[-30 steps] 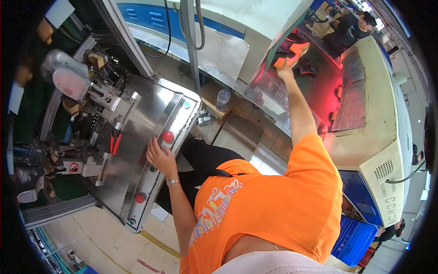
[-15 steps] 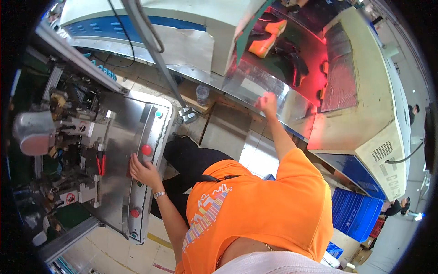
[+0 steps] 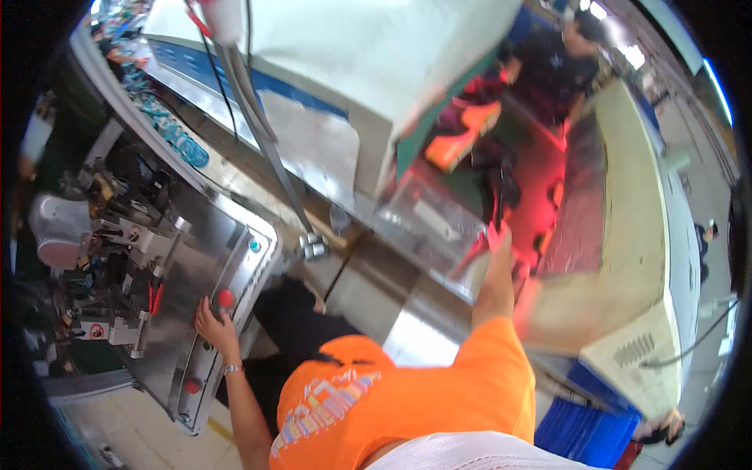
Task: The person places black shoe uppers onto a machine jig, presses buttons to operate the machine, and then removes the processed shoes. They repeat this process for multiple shoes, placing the finished items onto a nearby metal tray.
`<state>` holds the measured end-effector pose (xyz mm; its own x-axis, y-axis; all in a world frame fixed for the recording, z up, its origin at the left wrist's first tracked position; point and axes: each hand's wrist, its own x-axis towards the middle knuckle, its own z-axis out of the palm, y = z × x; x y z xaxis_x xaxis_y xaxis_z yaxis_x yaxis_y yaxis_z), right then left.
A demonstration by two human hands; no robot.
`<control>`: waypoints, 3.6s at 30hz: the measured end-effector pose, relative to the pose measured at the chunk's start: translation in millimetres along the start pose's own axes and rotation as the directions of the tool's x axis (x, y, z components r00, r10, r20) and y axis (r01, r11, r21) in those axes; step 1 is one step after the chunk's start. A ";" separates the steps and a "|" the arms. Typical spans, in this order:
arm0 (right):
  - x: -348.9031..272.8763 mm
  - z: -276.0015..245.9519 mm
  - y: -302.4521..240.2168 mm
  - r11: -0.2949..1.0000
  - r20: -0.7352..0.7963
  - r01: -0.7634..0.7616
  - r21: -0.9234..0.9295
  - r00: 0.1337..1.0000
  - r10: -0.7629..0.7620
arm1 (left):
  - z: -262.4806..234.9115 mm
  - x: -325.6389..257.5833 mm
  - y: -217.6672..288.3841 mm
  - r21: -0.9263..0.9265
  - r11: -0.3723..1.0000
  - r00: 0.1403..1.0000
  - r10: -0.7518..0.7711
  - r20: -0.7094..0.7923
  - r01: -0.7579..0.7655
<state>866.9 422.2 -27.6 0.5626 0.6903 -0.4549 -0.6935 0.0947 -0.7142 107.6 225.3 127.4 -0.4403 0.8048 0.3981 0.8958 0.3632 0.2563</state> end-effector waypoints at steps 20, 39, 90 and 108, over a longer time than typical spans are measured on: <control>-178.7 141.4 -55.7 0.952 0.327 0.206 -0.228 0.937 -0.124 | -25.5 6.5 86.8 -0.520 0.851 0.995 -0.029 0.097 0.076; -444.2 260.7 54.8 0.761 0.788 -0.443 -0.475 0.171 0.591 | -87.3 19.1 188.3 -0.604 -0.564 0.826 0.399 0.398 0.564; -892.3 639.6 329.6 0.938 0.902 -0.010 -0.345 -0.278 0.329 | -378.1 220.8 -237.6 -0.951 0.092 0.679 -0.681 -0.275 -0.294; -810.6 491.2 395.6 0.228 0.374 -0.304 -0.925 -0.624 0.686 | -385.4 115.8 -116.8 0.341 0.940 0.604 0.257 -0.754 0.026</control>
<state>-84.6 252.4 319.9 -0.9952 -0.0980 -0.0072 0.0876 -0.8516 -0.5168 -71.8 95.2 483.0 -0.0824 0.2255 0.9707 0.8516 0.5218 -0.0490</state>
